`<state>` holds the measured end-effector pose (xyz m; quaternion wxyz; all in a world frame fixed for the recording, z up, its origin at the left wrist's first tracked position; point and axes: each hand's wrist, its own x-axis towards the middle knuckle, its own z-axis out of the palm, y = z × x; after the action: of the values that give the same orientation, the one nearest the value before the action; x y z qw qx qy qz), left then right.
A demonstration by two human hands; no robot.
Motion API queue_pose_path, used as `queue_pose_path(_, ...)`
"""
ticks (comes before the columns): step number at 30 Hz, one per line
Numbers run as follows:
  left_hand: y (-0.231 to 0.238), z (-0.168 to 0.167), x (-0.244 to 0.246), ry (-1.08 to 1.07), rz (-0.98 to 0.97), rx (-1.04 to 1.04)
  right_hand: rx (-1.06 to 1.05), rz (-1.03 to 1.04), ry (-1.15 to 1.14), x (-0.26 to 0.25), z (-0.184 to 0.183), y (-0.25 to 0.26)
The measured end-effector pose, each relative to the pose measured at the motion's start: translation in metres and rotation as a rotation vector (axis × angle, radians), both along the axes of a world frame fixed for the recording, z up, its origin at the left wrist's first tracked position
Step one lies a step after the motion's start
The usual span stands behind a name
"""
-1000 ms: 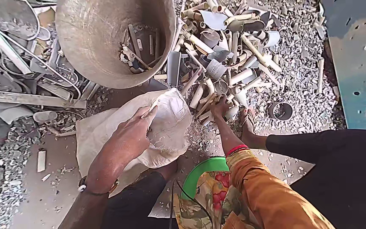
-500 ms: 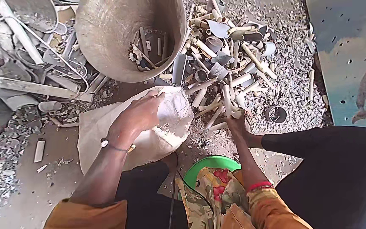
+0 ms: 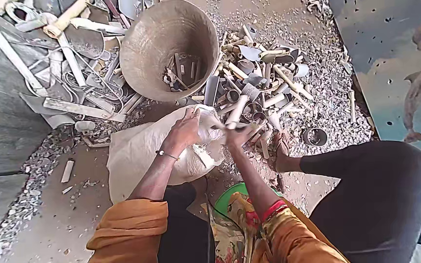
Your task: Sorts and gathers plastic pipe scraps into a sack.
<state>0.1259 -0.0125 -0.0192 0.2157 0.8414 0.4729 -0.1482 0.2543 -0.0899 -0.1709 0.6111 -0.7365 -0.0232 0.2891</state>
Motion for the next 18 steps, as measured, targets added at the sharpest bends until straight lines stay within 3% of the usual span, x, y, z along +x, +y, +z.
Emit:
queue_pose_path(2,0.002,-0.003,-0.003,-0.009,-0.015,-0.002,0.123,0.475,0.301,-0.044,0.02,0.0)
queue_pose_path(4,0.003,-0.008,-0.006,-0.012,-0.036,-0.014,0.246,0.963,0.515,-0.057,0.035,-0.01)
queue_pose_path(6,0.003,-0.007,-0.005,0.008,-0.035,-0.028,0.336,1.098,0.441,-0.052,0.034,-0.012)
queue_pose_path(8,0.002,-0.007,-0.006,0.018,-0.018,-0.015,0.242,0.99,0.282,-0.027,0.018,-0.017)
queue_pose_path(10,0.007,-0.004,-0.01,0.021,-0.016,-0.014,0.006,0.78,0.182,0.017,-0.009,-0.022)
queue_pose_path(15,0.013,0.002,-0.018,0.019,-0.007,-0.062,-0.282,0.042,0.328,0.103,-0.085,-0.035)
queue_pose_path(18,0.013,0.003,-0.015,0.089,-0.024,-0.103,-0.494,-0.033,0.002,0.097,-0.098,-0.02)
